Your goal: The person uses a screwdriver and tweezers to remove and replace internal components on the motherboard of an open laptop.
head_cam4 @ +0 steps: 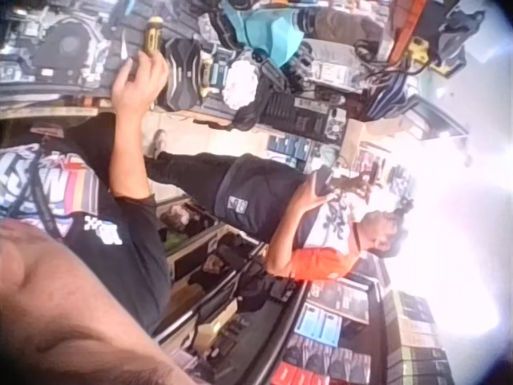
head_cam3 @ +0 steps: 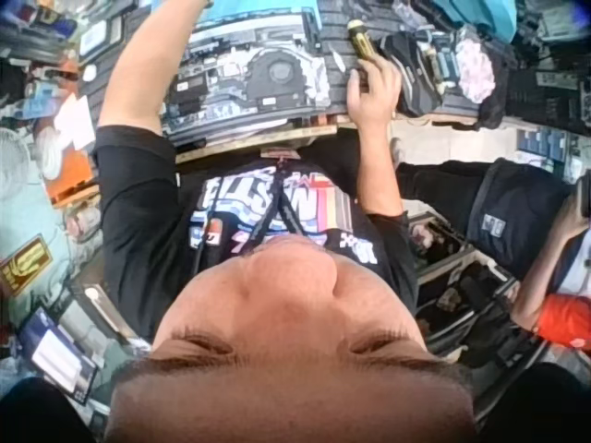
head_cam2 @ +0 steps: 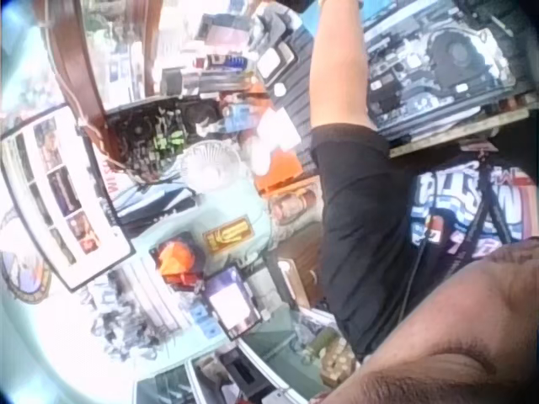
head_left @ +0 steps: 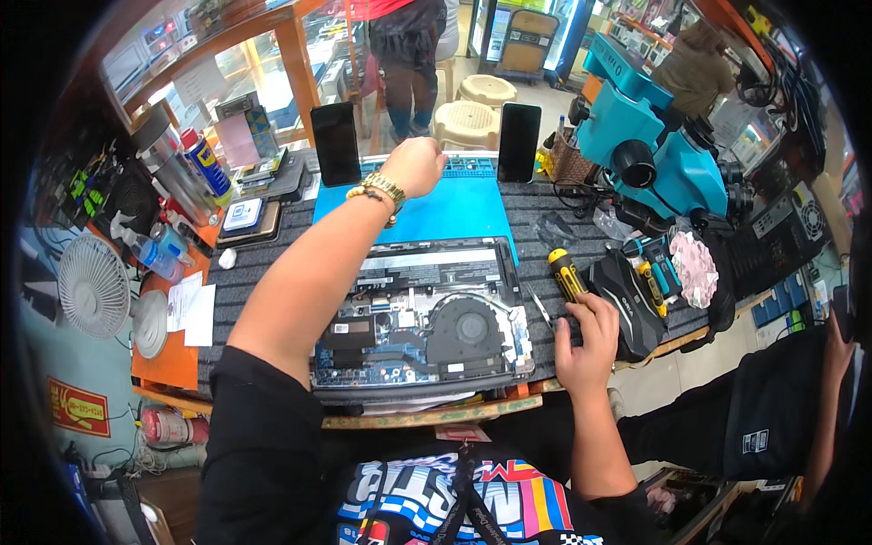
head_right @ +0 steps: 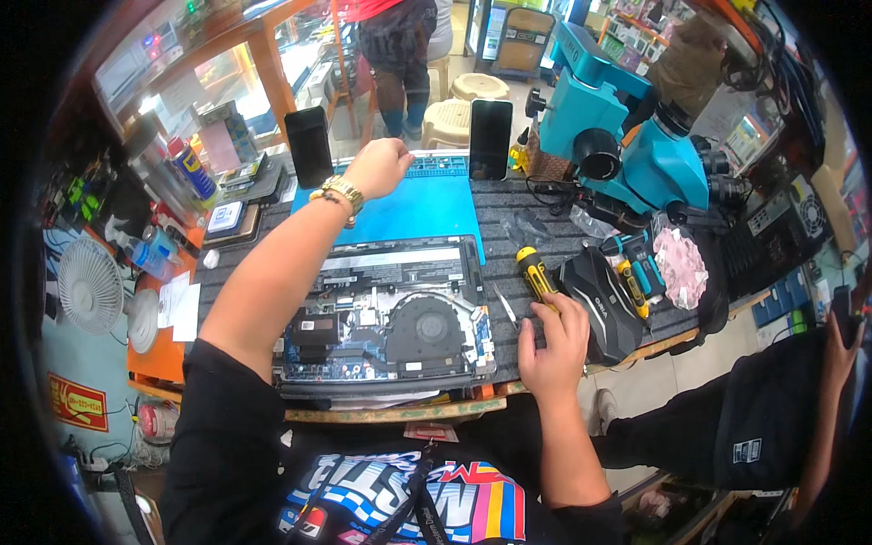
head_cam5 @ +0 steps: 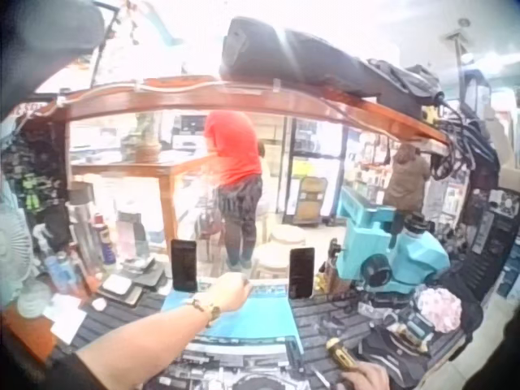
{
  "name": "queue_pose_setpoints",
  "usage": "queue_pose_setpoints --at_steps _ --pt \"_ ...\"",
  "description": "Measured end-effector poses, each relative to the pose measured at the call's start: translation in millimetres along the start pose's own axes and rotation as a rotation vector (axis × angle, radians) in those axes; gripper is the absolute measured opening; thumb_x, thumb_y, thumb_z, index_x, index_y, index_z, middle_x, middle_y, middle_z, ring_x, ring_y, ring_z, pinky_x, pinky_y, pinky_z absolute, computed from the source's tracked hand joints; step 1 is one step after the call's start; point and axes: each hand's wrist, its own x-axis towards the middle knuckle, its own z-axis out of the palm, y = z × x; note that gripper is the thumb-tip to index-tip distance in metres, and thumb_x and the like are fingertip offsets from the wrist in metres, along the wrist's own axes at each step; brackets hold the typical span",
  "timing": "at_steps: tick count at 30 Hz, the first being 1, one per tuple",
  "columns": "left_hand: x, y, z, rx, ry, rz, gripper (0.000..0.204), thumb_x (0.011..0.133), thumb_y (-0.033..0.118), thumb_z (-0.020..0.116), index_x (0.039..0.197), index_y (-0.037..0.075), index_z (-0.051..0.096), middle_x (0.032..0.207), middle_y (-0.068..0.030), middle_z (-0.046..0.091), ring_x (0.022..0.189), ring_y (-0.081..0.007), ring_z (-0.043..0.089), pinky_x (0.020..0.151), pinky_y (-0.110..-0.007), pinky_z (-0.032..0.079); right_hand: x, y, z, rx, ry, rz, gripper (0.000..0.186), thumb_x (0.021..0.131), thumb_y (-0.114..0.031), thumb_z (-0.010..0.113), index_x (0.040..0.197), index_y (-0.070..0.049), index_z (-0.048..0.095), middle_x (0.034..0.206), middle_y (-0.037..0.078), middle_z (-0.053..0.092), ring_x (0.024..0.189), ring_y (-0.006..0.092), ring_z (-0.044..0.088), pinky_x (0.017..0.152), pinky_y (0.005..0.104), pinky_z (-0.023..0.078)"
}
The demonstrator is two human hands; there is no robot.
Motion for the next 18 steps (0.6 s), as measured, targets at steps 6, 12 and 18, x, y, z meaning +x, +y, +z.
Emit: queue_pose_setpoints --at_steps 6,12,18 --pt "39.8 -17.8 40.2 0.115 0.009 0.042 0.024 0.103 0.025 0.073 0.106 0.004 0.084 0.103 -0.0240 0.081 0.103 -0.0433 0.077 0.096 -0.052 0.060 2.0 -1.6 -1.9 0.008 -0.024 0.022 0.031 0.085 -0.003 0.080 0.115 -0.003 0.073 0.131 0.016 0.070 0.126 0.0418 0.064 0.109 0.0529 0.051" --pt "57.0 -19.6 53.3 0.216 -0.004 0.074 0.021 0.101 0.026 0.075 0.105 0.008 0.085 0.100 -0.0212 0.081 0.099 -0.0417 0.078 0.093 -0.053 0.061 3.6 -2.5 -2.3 0.015 -0.031 0.038 0.030 0.084 -0.002 0.079 0.114 -0.002 0.074 0.130 0.017 0.071 0.125 0.0418 0.065 0.109 0.0523 0.051" --pt "60.9 -24.4 58.1 0.276 -0.001 0.122 0.020 0.100 0.027 0.075 0.105 0.010 0.085 0.098 -0.0199 0.082 0.097 -0.0414 0.079 0.093 -0.053 0.062 5.3 -3.2 -2.8 0.026 -0.036 0.043 0.029 0.084 0.000 0.078 0.113 -0.001 0.074 0.129 0.018 0.071 0.124 0.0425 0.065 0.109 0.0523 0.051"
